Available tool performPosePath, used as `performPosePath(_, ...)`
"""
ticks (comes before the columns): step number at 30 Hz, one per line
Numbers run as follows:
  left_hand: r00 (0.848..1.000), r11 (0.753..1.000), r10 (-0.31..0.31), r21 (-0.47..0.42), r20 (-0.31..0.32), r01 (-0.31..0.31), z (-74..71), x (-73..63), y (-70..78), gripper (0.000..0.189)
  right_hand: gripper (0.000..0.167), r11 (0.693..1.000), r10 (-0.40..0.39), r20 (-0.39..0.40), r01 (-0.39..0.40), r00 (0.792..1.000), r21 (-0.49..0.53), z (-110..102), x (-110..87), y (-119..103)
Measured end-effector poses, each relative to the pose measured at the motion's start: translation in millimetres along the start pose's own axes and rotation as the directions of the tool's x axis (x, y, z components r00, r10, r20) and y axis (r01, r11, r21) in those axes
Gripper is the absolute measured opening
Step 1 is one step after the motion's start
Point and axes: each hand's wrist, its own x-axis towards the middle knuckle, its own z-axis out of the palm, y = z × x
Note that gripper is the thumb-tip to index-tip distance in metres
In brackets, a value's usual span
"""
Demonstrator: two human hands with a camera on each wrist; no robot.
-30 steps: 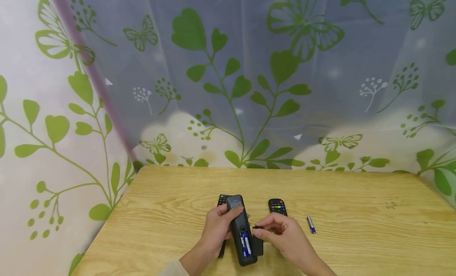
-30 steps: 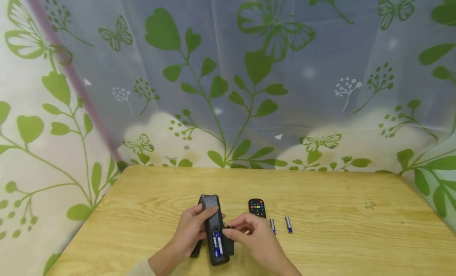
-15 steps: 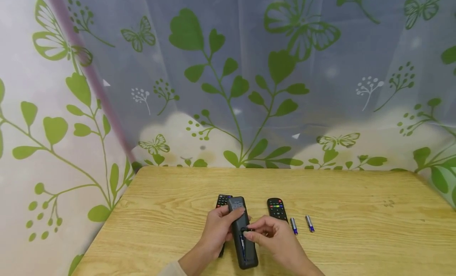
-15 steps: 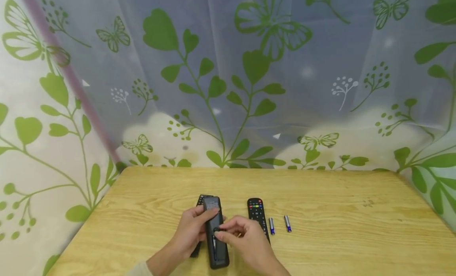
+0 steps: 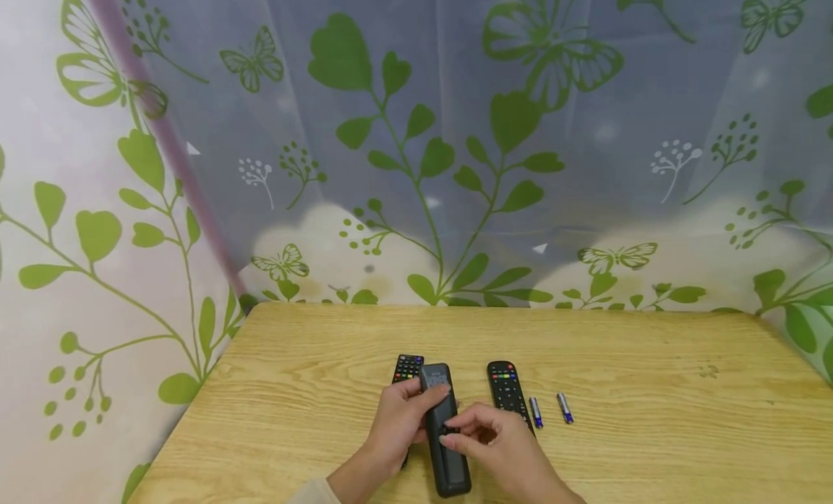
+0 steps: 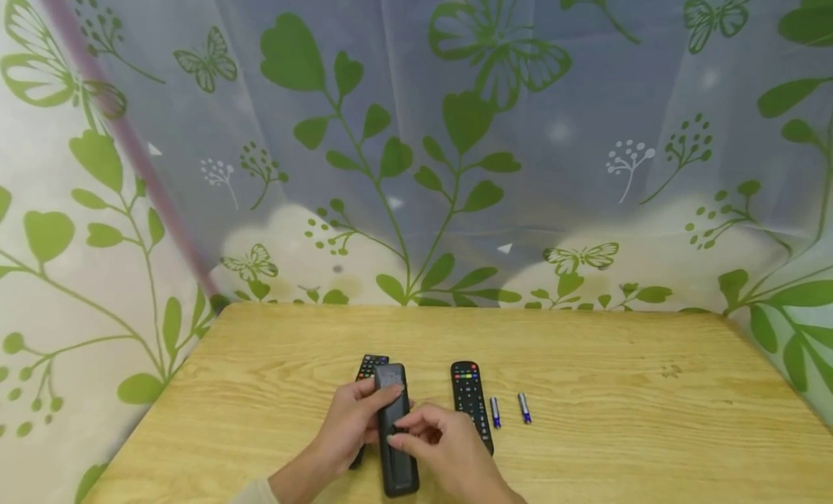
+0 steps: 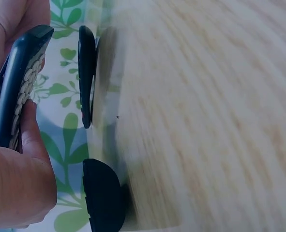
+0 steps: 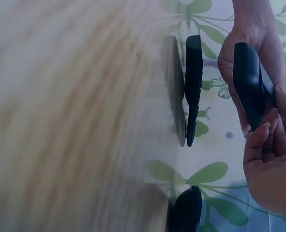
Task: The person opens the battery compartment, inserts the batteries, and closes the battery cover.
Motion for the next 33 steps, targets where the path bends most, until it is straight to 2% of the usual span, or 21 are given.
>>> performPosePath(4,1.0,1.0,0.007,0.003,0.003,-0.007,0.6,-0.5,-0.5,0.035,0.016,0.992,-0.095,-0.008,0.094,0.995,-0.084,1,-1.1,1)
performPosePath(7,1.0,1.0,0.007,-0.007,0.005,-0.007,1.3,-0.5,-0.1,0.035,0.015,0.985,-0.134,-0.009,0.133,0.991,-0.107,0,-1.3,1)
performPosePath(18,1.0,0.999,-0.014,-0.04,0.007,0.014,2.6,1.0,2.9,0.036,0.015,0.998,-0.043,0.004,0.043,0.999,-0.042,-2,0.0,-3)
performPosePath(25,1.0,0.998,-0.02,-0.055,0.009,0.021,4.0,-1.8,6.5,0.036,0.015,0.976,-0.148,0.007,0.147,0.989,-0.16,-3,-2.0,-8)
performPosePath(28,1.0,0.998,-0.012,-0.06,-0.001,0.012,4.5,-3.1,6.2,0.036,0.015,0.973,-0.161,0.014,0.161,0.987,-0.167,-4,-1.8,-8)
performPosePath(31,1.0,0.998,0.002,-0.064,-0.025,-0.004,5.4,-3.7,6.0,0.036,0.018,0.981,-0.125,0.014,0.125,0.992,-0.147,-2,-0.9,-8)
performPosePath(33,0.999,0.998,0.011,-0.059,-0.043,-0.014,6.0,-3.7,6.5,0.036,0.026,0.993,-0.06,-0.001,0.06,0.998,-0.099,-1,0.3,-8)
